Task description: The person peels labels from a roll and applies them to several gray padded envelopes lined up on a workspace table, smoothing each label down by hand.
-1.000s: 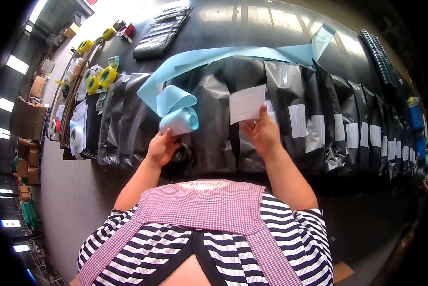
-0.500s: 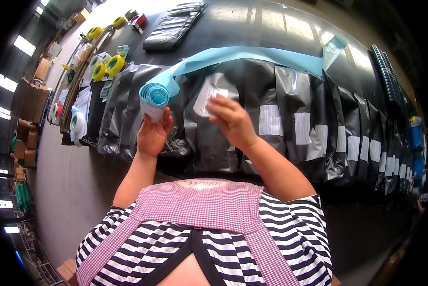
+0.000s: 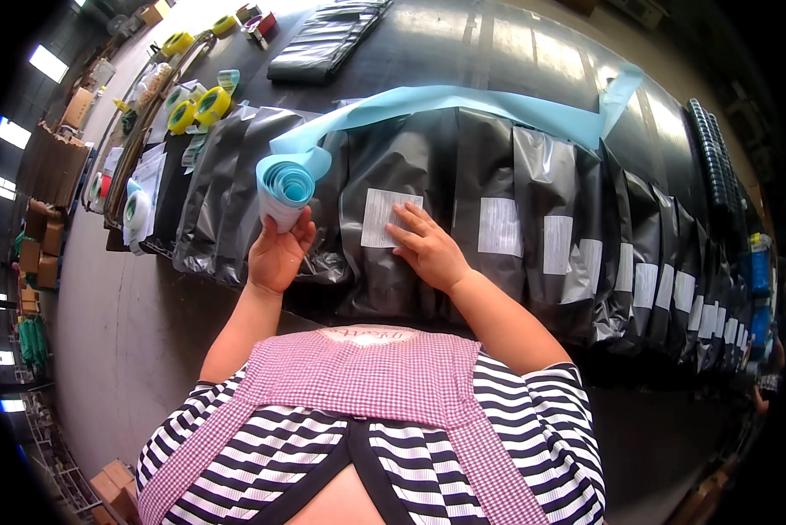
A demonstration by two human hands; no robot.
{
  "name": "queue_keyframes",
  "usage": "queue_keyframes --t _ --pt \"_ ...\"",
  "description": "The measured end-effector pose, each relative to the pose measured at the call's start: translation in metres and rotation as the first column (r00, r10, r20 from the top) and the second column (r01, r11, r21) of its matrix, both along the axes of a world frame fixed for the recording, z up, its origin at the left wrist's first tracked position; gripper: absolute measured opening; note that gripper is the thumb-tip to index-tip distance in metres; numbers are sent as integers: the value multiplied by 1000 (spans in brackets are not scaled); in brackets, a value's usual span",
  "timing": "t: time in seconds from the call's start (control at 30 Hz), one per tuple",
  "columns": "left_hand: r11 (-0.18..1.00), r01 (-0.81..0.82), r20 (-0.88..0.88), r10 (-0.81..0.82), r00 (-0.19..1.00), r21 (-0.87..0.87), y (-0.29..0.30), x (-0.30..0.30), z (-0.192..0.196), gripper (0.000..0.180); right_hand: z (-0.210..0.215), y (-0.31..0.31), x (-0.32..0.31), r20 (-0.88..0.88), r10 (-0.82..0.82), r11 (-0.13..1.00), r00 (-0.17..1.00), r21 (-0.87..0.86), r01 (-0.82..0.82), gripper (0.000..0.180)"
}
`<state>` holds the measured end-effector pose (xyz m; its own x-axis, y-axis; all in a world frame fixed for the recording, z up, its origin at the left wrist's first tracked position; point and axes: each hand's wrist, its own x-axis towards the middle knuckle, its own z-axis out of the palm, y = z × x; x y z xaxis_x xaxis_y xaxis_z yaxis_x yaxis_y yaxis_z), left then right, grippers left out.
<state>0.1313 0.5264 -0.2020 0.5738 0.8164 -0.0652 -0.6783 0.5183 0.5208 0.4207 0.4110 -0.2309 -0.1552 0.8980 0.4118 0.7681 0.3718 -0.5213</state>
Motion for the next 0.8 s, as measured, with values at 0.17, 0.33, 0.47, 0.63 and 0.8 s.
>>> queue_keyframes --t 0.17,0.33,0.47,0.63,0.8 --pt "992 125 36 -123 992 -37 -16 8 2 58 37 -13 2 215 56 991 975 -132 -27 37" --pt "984 167 -5 -167 986 -63 -31 26 -4 56 67 -17 -10 -70 -102 874 992 -482 56 40" --pt "980 193 -127 -198 972 -50 -19 39 -14 56 22 32 -38 39 -138 988 990 -57 140 48" --pt "984 148 -328 -173 929 -98 6 31 -21 61 9 37 -36 284 -20 964 959 -250 94 62" --pt "990 96 -296 -123 947 -104 19 19 -25 65 13 27 -26 242 19 945 970 -323 62 36"
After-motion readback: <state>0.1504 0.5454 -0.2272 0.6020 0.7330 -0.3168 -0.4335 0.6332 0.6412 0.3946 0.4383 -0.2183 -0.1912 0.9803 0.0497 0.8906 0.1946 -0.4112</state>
